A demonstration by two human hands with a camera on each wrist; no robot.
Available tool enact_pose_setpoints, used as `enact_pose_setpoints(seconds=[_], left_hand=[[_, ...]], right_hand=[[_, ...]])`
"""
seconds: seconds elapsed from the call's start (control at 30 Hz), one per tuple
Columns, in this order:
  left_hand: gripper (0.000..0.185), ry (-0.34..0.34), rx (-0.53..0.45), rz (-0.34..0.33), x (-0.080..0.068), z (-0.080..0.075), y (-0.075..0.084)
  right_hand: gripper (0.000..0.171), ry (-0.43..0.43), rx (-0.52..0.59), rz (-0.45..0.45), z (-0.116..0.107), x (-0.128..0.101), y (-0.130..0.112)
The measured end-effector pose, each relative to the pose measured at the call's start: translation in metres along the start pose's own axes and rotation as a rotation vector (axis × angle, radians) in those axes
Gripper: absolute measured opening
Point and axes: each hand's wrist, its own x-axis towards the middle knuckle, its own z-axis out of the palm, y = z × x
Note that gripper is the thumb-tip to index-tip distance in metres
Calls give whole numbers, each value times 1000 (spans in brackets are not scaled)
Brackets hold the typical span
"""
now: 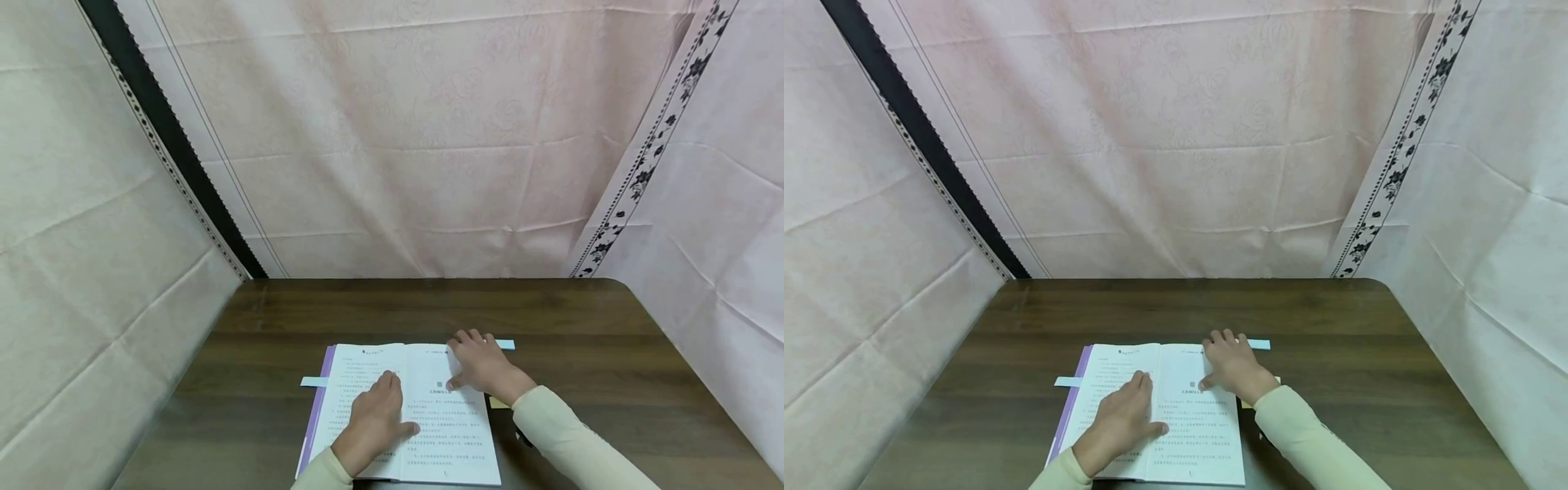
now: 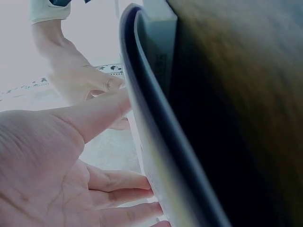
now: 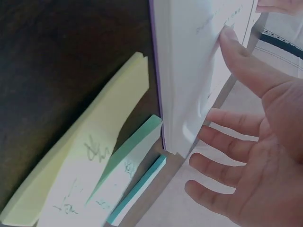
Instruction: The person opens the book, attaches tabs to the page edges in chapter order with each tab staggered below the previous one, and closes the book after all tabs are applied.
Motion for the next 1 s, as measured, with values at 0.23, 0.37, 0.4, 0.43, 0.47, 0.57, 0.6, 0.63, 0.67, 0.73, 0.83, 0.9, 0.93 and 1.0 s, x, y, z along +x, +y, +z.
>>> enact_pose_setpoints(seconds=[0.23,0.37,0.4,0.43,0.47,0.57,0.6,0.63,0.67,0.73,0.83,0.9,0.93,1.0], left_hand=[[98,1,7,-10,-1,0,0],[93,-12,23,-15,-3,3,3],[91,-17,27,-13,-4,4,4],[87,-21,26,-8,-5,5,5],[83,-20,26,-1,-5,5,6],[69,-14,48,46,-7,6,10],[63,-8,73,70,-7,6,11],[57,5,88,103,-7,6,12],[50,17,101,139,-7,5,13],[33,41,110,218,-8,4,15],[16,62,19,291,-9,4,17],[16,35,-103,287,-11,3,16],[17,19,-175,272,-11,2,14],[20,-27,-358,224,-12,2,8]], right_hand=[[74,-9,159,15,-1,11,17],[58,21,250,60,-1,16,24],[52,42,275,69,-1,16,25],[47,63,306,76,-1,15,24],[40,83,355,80,-1,13,23],[26,124,540,64,-3,2,16],[27,122,619,59,-3,-3,14],[31,105,707,48,-2,-8,11],[38,71,815,42,-1,-15,8],[53,-17,1026,13,3,-27,2],[80,-150,1315,15,13,-47,-6],[89,-208,1436,14,19,-59,-11],[94,-224,1477,14,23,-65,-14],[99,-240,1532,29,29,-75,-20]])
